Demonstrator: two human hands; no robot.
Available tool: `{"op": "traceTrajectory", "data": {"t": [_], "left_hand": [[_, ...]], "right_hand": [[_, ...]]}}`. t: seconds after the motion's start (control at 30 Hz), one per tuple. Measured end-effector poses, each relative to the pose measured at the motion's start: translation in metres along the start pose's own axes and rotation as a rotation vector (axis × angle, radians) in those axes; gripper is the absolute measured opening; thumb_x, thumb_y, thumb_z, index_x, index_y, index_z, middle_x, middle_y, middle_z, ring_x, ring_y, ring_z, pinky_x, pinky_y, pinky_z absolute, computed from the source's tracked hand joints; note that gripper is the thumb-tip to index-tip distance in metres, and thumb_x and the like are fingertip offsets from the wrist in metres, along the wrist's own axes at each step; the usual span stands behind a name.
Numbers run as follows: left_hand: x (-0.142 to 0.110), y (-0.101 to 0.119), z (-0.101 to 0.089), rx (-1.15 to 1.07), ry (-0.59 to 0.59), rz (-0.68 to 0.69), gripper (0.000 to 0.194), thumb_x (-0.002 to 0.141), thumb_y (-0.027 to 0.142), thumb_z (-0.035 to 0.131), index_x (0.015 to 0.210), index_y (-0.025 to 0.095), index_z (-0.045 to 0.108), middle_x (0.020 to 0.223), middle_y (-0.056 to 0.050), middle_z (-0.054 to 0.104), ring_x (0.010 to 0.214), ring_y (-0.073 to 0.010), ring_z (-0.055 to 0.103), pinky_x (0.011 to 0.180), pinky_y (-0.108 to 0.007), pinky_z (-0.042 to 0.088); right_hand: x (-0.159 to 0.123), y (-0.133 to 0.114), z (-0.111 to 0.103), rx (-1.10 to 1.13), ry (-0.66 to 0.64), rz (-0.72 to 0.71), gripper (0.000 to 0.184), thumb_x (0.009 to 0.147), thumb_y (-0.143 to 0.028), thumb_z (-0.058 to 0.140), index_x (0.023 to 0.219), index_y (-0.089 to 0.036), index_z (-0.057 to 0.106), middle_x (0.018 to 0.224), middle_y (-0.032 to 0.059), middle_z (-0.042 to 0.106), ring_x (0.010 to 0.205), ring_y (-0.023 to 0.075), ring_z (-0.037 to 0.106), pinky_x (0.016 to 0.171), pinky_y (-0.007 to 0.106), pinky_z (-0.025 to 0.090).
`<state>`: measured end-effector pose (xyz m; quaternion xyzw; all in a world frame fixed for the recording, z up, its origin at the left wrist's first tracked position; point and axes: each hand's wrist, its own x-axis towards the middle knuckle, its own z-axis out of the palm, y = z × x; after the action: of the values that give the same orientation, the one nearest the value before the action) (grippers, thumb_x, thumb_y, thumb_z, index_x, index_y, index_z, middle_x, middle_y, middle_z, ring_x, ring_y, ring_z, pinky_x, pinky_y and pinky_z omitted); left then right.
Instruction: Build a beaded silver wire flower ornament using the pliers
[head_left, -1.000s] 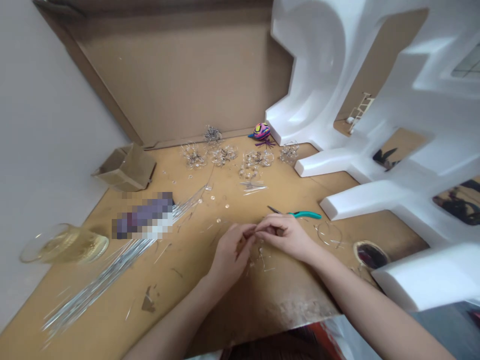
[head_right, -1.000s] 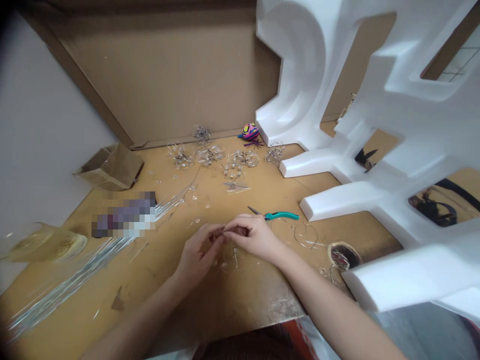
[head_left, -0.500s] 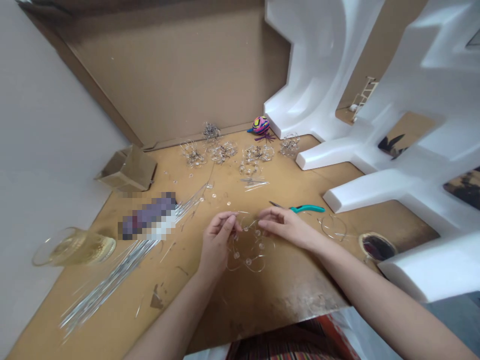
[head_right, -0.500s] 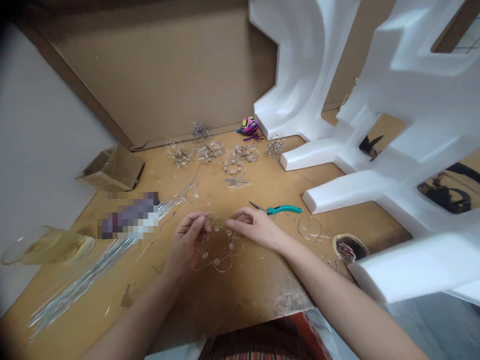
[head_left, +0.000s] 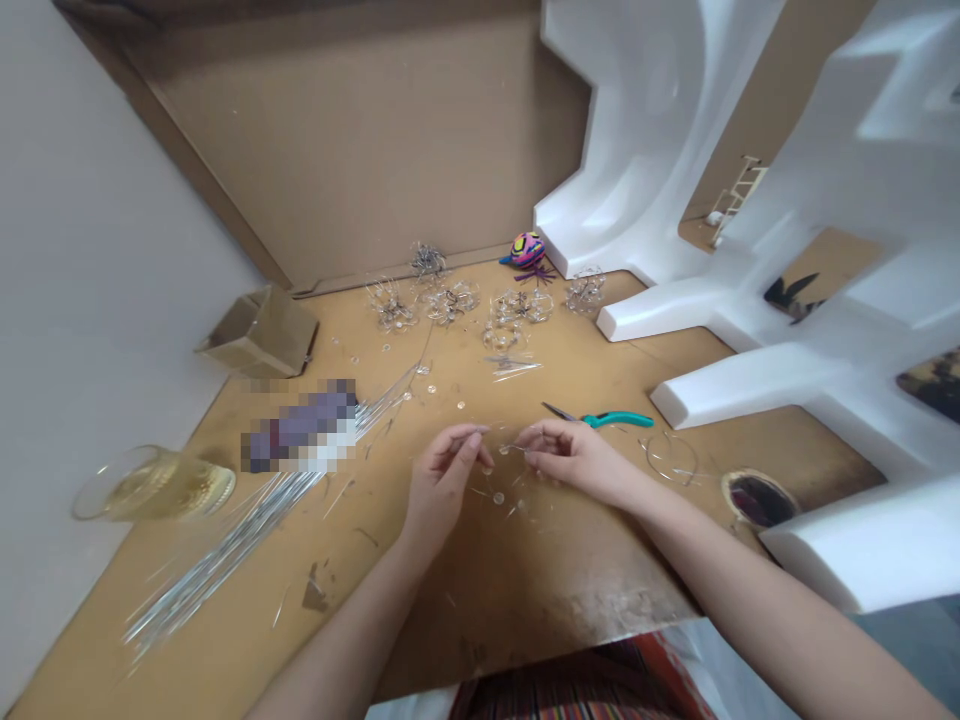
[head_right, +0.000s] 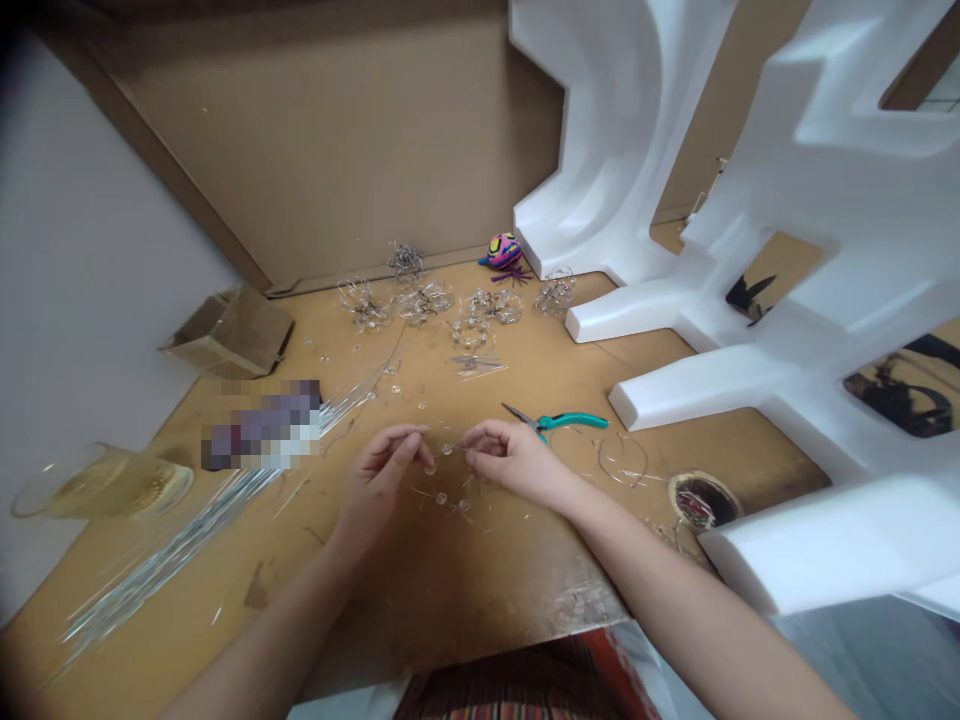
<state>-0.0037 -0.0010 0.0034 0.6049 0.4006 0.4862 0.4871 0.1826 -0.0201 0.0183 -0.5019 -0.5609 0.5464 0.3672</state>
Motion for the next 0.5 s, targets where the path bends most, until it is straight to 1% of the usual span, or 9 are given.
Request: {"op": "traceTrajectory", "data": {"t": [0.1, 0.2, 0.27, 0.37, 0.5], "left_hand": [[-0.001, 0.0027, -0.0017, 0.118, -0.043, 0.078, 0.017, 0.084, 0.028, 0.052, 0.094, 0.021, 0.063, 0.066, 0.001, 0.062, 0.066, -0.0128, 0.057, 0.071, -0.026, 0.043], [-0.0014, 0.0052, -0.0014, 0.198, -0.103, 0.108, 0.018, 0.085, 0.028, 0.051, 0.093, 0.021, 0.064, 0.066, 0.0, 0.062, 0.064, -0.0126, 0.057, 0.067, -0.025, 0.043], [-0.0015, 0.0055, -0.0005, 0.218, -0.134, 0.113, 0.018, 0.085, 0.027, 0.051, 0.093, 0.02, 0.065, 0.064, 0.0, 0.061, 0.062, -0.0121, 0.056, 0.062, -0.024, 0.043], [-0.0018, 0.0035, 0.0006, 0.212, -0.154, 0.107, 0.019, 0.084, 0.028, 0.051, 0.094, 0.02, 0.065, 0.064, 0.0, 0.059, 0.059, -0.0111, 0.054, 0.056, -0.022, 0.041], [-0.0027, 0.0014, 0.0008, 0.168, -0.148, 0.051, 0.02, 0.084, 0.03, 0.051, 0.094, 0.019, 0.064, 0.064, 0.0, 0.058, 0.051, -0.0092, 0.051, 0.049, -0.02, 0.041]], "right_hand": [[-0.0003, -0.0002, -0.0014, -0.004, 0.007, -0.009, 0.022, 0.071, -0.026, 0.058, 0.09, -0.015, 0.059, 0.057, -0.0062, 0.045, 0.05, 0.0072, 0.039, 0.049, 0.022, 0.031], [-0.0002, 0.0014, -0.0013, -0.03, 0.01, -0.042, 0.021, 0.071, -0.027, 0.058, 0.088, -0.014, 0.059, 0.053, -0.0077, 0.038, 0.048, 0.0065, 0.033, 0.046, 0.021, 0.026], [0.0002, 0.0035, -0.0006, -0.051, 0.009, -0.065, 0.018, 0.071, -0.028, 0.058, 0.083, -0.015, 0.059, 0.052, -0.0078, 0.036, 0.048, 0.0064, 0.031, 0.045, 0.021, 0.024], [0.0014, 0.0068, 0.0007, -0.088, 0.014, -0.083, 0.016, 0.072, -0.029, 0.057, 0.077, -0.015, 0.06, 0.052, -0.007, 0.038, 0.048, 0.0064, 0.031, 0.046, 0.021, 0.024], [0.0021, 0.0082, 0.0011, -0.117, 0.047, -0.069, 0.019, 0.071, -0.03, 0.058, 0.083, -0.015, 0.06, 0.054, -0.0063, 0.04, 0.05, 0.0069, 0.033, 0.047, 0.021, 0.027]]}}
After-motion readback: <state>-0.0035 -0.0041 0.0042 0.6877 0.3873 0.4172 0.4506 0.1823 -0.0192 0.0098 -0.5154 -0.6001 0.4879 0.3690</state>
